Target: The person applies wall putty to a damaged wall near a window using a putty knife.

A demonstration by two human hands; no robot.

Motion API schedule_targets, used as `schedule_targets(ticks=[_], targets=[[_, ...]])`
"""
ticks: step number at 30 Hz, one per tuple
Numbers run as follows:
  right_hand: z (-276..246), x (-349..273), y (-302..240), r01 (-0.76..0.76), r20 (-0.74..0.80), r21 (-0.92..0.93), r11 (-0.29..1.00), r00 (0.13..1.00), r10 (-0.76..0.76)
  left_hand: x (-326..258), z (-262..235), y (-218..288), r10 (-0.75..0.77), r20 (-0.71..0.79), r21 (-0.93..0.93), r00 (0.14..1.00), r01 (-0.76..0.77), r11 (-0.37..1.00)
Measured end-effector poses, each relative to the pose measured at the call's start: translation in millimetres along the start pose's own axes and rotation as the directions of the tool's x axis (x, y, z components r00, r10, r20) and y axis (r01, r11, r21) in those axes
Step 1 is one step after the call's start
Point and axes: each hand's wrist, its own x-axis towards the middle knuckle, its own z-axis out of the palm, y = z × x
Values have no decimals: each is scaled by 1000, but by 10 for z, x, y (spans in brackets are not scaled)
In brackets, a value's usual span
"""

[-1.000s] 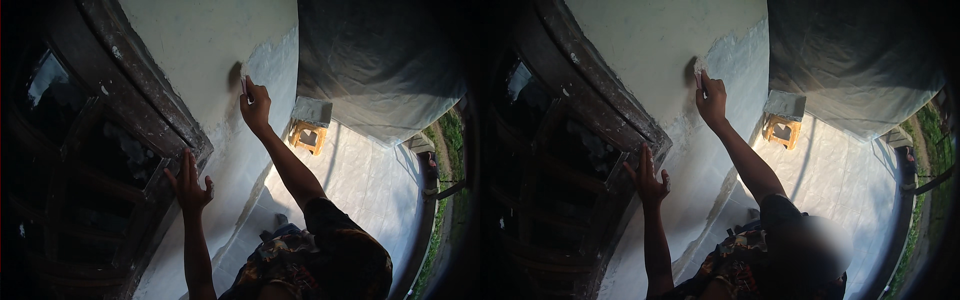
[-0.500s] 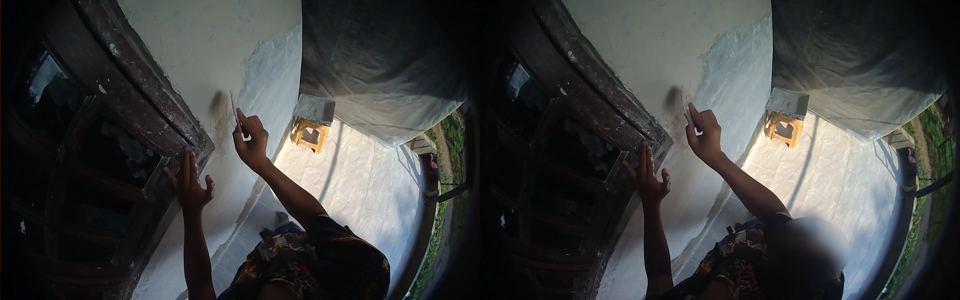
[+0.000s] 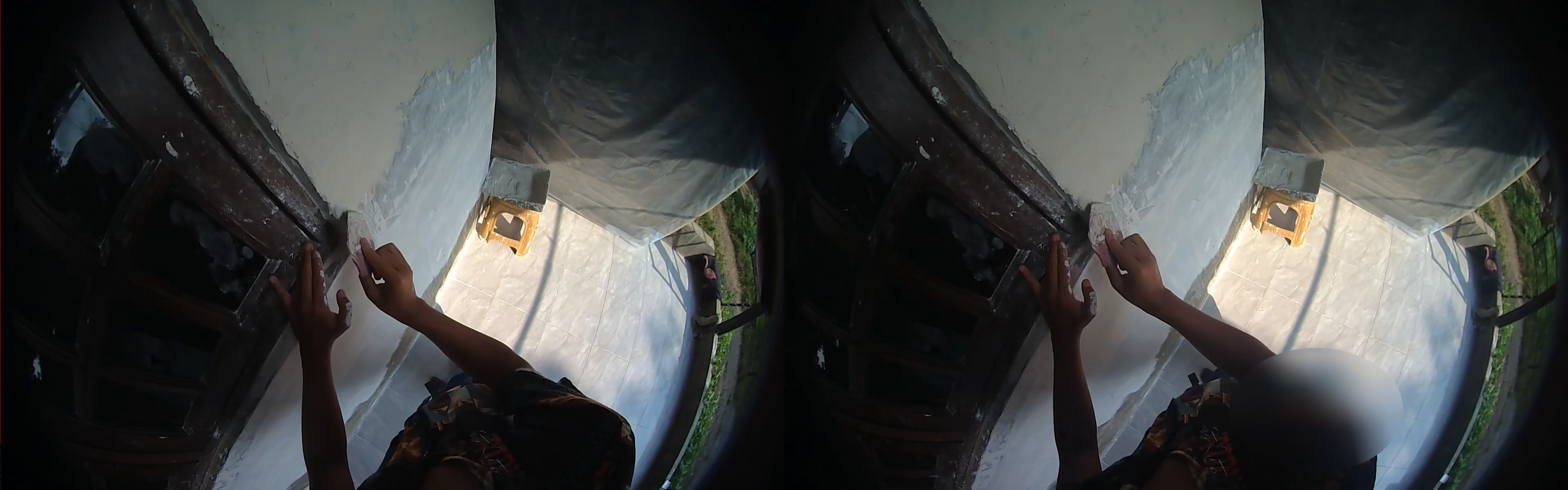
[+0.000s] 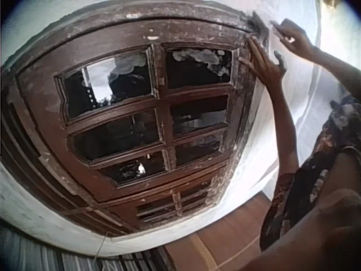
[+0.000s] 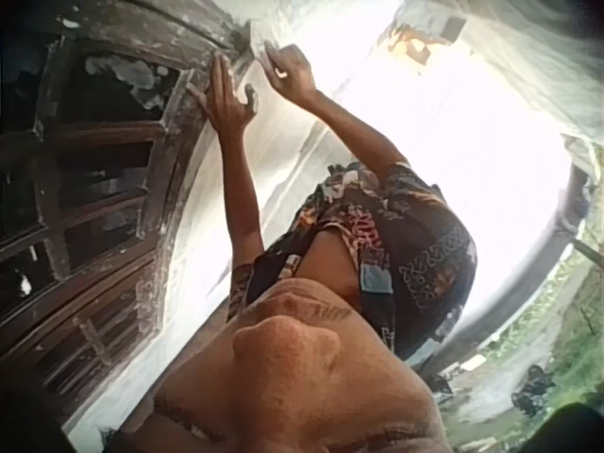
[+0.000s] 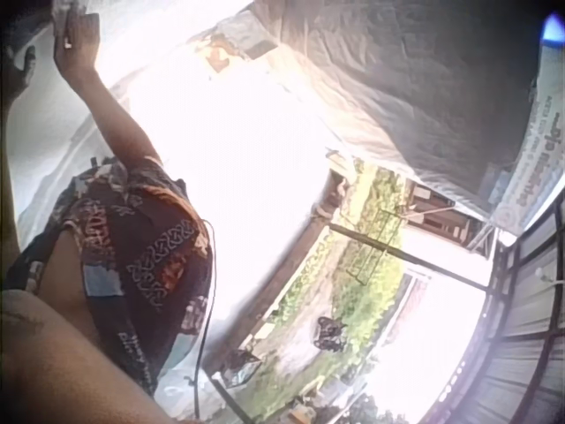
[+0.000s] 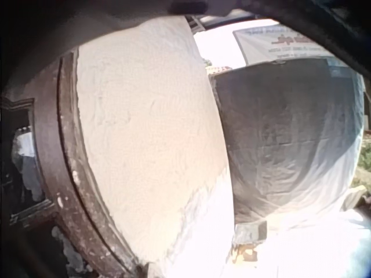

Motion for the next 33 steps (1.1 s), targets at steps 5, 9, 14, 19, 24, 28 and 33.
schedule_targets(ticks=[5,9,14,19,24,28,33], targets=[[-356,622,78,5,-200,-11,1000,980,-7,22,-26,41,-6,10,3,1000,6,1000],[-379,1181,508,-2,-304,-60,998,952,-16,26,-10,36,10,11,8,1000,-10,1000],[-185,1247,430,107,-127,-191,976,983,-133,5,-28,31,2,-11,-5,1000,-3,1000],[-15,222,115,55,44,-86,995,998,-51,16,-11,16,-15,4,-41,1000,15,999],[-210,261,-37,91,-28,0,996,996,-90,-6,-43,12,-26,-10,-68,1000,25,997],[-330,1155,404,80,-246,-99,992,964,-102,23,-25,33,-22,-12,-74,1000,21,997],[-150,1282,447,103,-115,-204,974,985,-128,2,-9,23,-34,-8,-102,999,33,994]])
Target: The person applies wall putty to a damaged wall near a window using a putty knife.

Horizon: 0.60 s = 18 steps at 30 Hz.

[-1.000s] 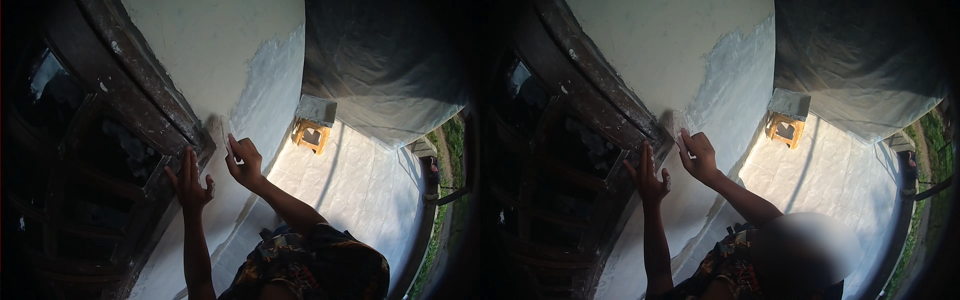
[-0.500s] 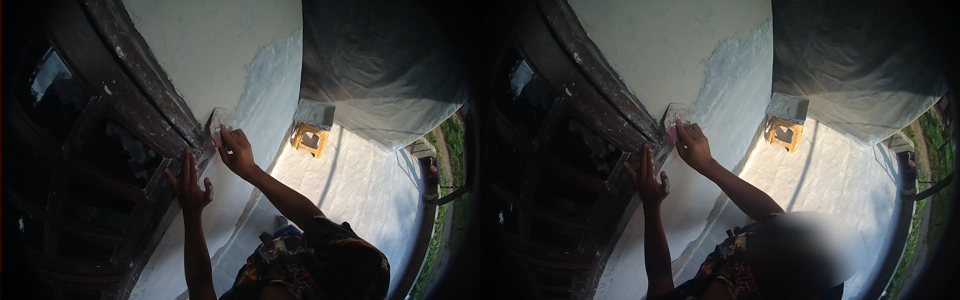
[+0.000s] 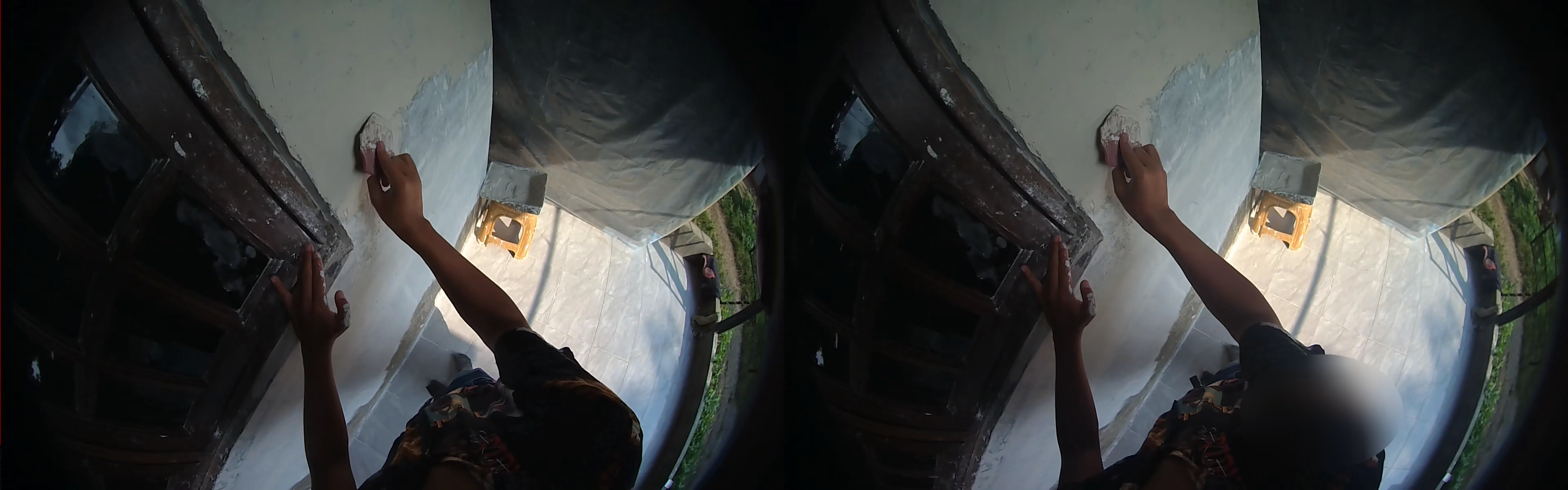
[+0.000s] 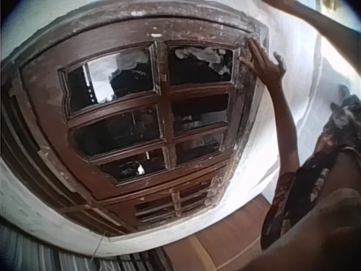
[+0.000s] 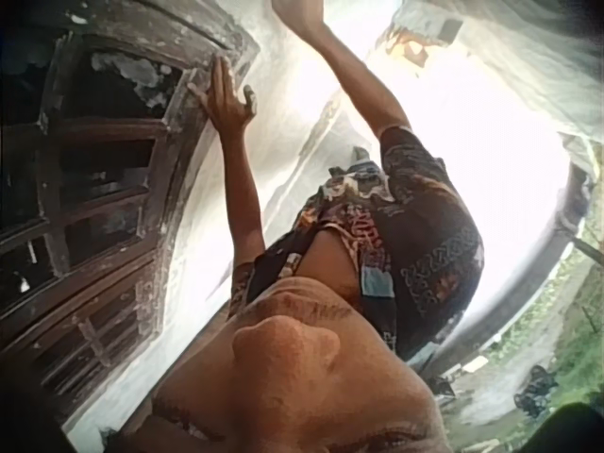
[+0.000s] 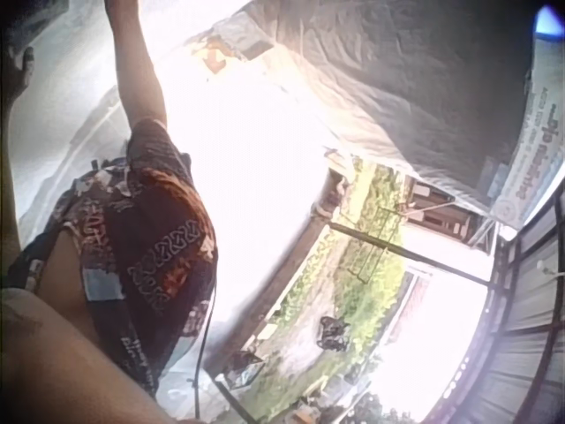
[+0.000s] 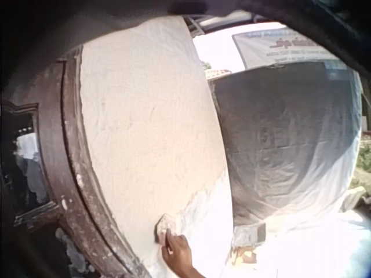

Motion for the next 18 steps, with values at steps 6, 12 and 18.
schedule_targets(ticks=[6,12,18], targets=[[-303,-1167,-813,-67,204,203,977,979,25,-9,9,-21,13,-22,21,1000,-12,1000],[-519,-1070,-698,-187,208,270,945,969,132,-15,-21,-13,27,-15,19,1000,-26,999],[-655,-819,-362,-434,138,463,773,896,421,13,26,12,47,-62,-35,997,-49,998]])
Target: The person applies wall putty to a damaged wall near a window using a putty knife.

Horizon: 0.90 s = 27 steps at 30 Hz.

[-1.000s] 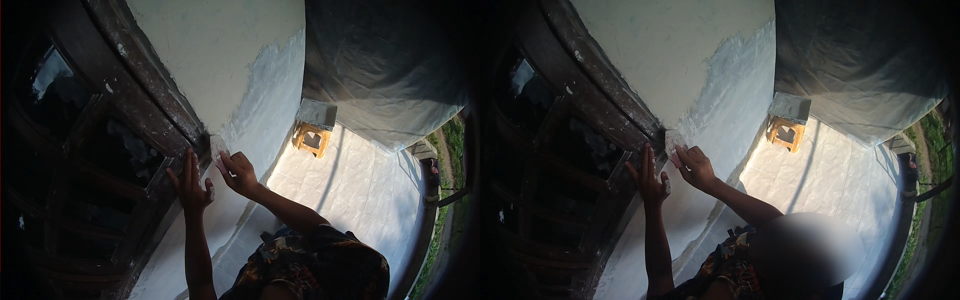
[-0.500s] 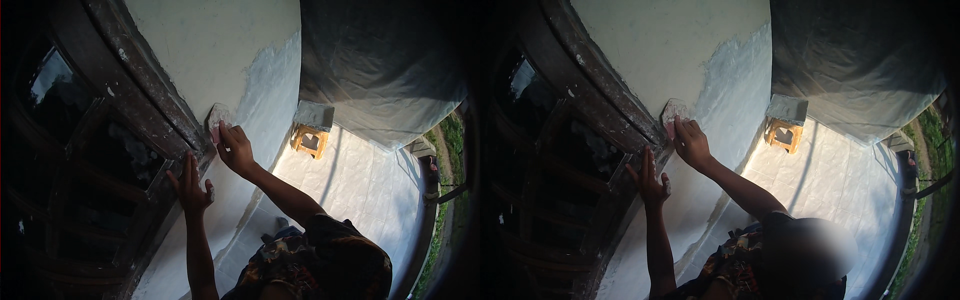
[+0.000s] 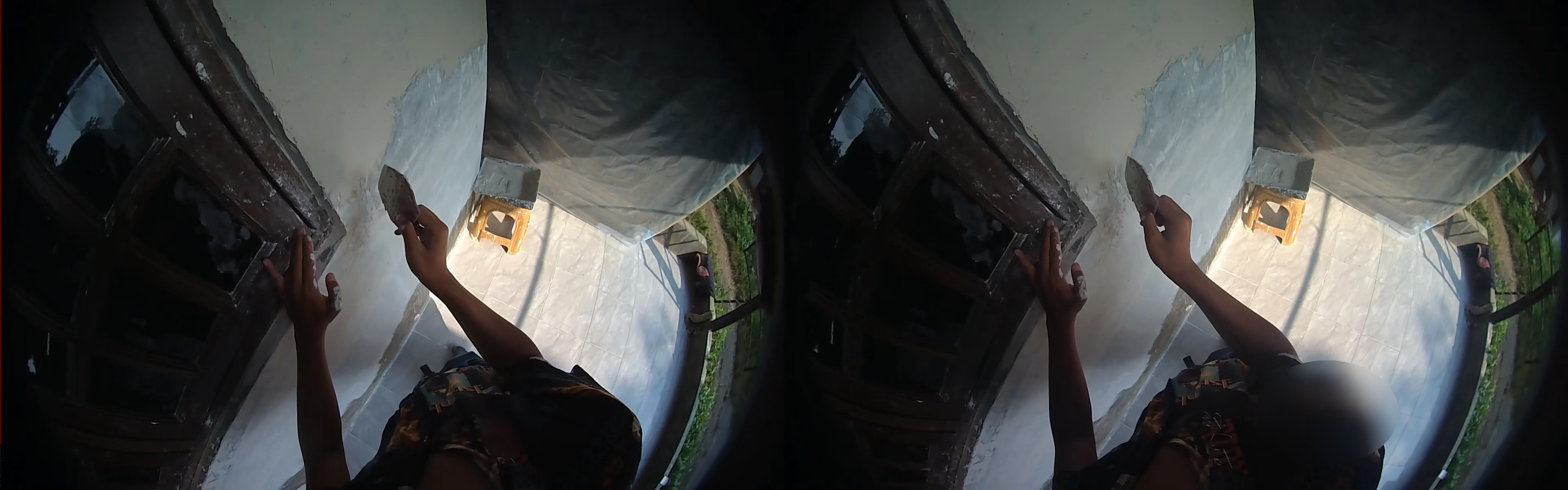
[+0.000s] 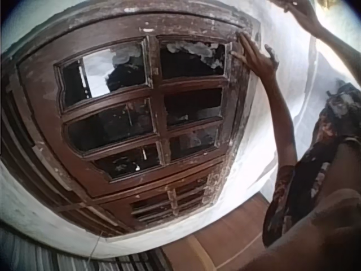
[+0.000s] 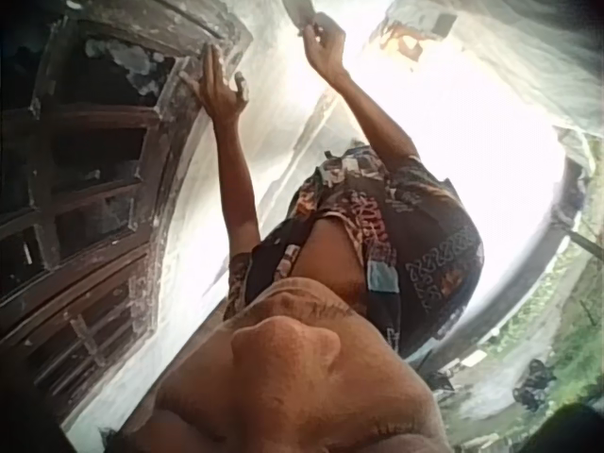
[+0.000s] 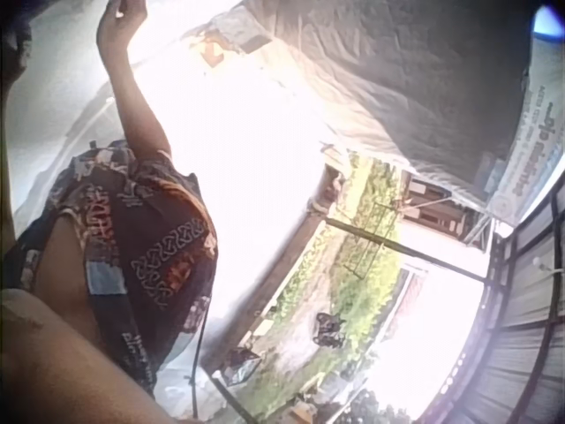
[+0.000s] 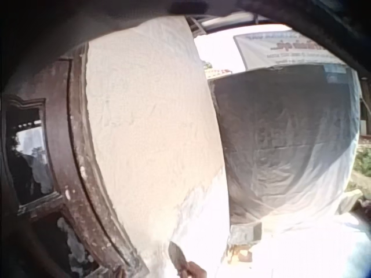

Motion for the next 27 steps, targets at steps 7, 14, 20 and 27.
schedule_targets(ticks=[7,14,20,27], targets=[[-399,192,38,-297,-16,374,879,945,326,163,256,293,60,-92,-108,994,-70,992],[-939,451,391,-345,-122,451,823,890,439,609,780,727,172,-39,-312,984,-175,934],[-1541,855,910,-394,-172,489,778,831,529,986,1564,1036,190,68,-384,979,-150,911],[-2357,1322,1511,-499,-140,510,701,755,640,1530,2535,1571,199,201,-394,959,-107,913]])
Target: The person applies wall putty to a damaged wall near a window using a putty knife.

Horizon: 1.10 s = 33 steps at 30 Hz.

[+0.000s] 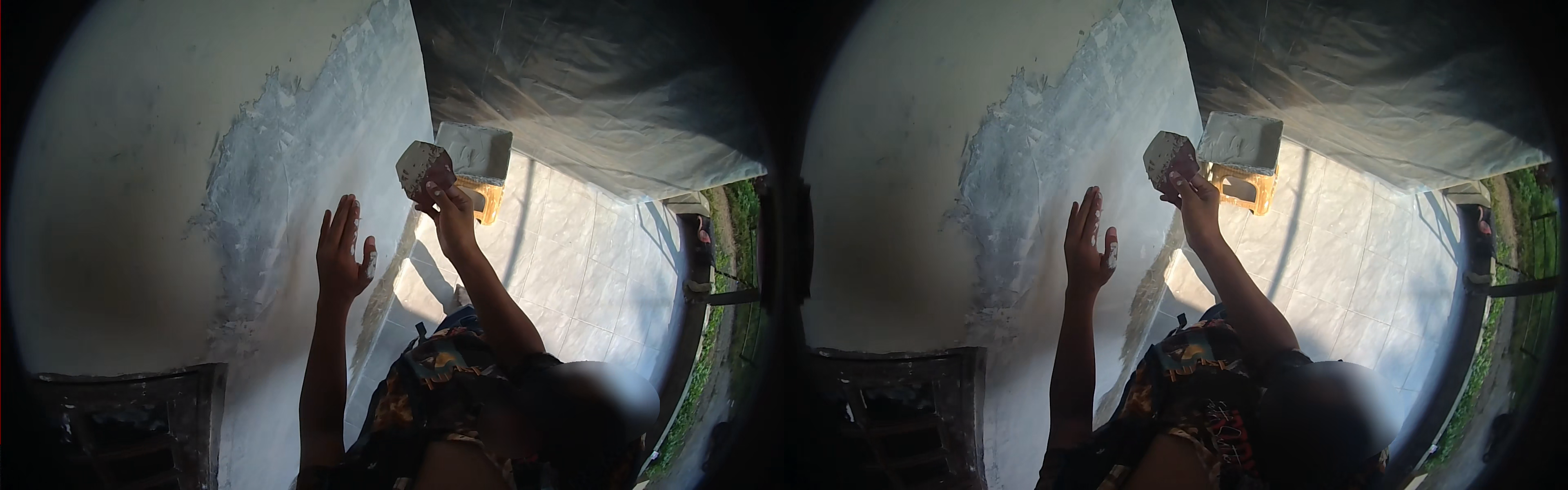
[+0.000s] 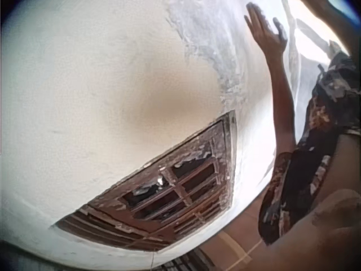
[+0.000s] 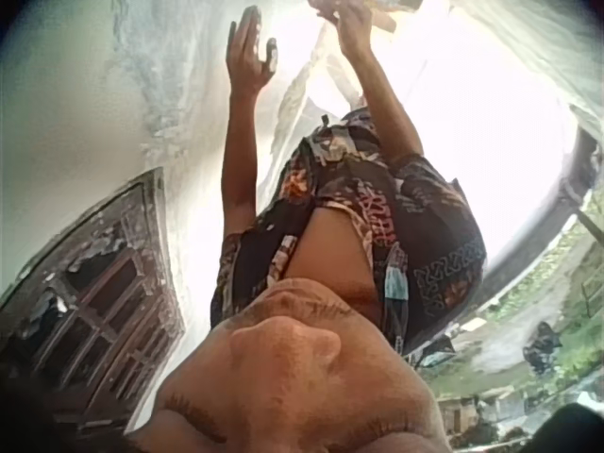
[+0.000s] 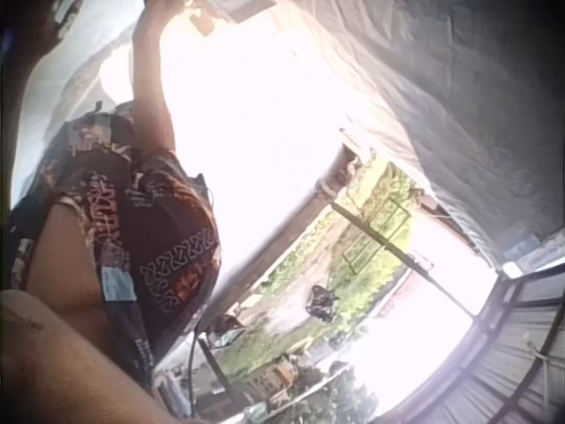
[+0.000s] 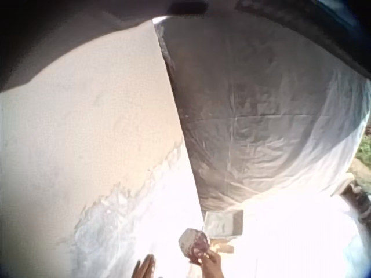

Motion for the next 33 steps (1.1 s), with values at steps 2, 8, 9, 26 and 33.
schedule_targets(ticks=[2,8,9,26,33], targets=[[-190,204,-71,-49,-7,13,999,999,49,220,247,-14,-9,41,-10,999,10,1000],[-721,768,-184,-152,-48,17,988,987,153,793,916,-109,-39,150,-62,988,48,997],[-795,840,-177,-161,-72,44,986,984,164,865,1006,-104,-47,166,-88,985,63,994],[-2022,1628,452,-333,-531,-251,909,832,159,992,2575,-995,-149,480,-149,864,248,957],[-2544,2240,851,-494,-599,-312,811,765,236,1042,2970,-1125,-266,595,-95,758,395,914]])
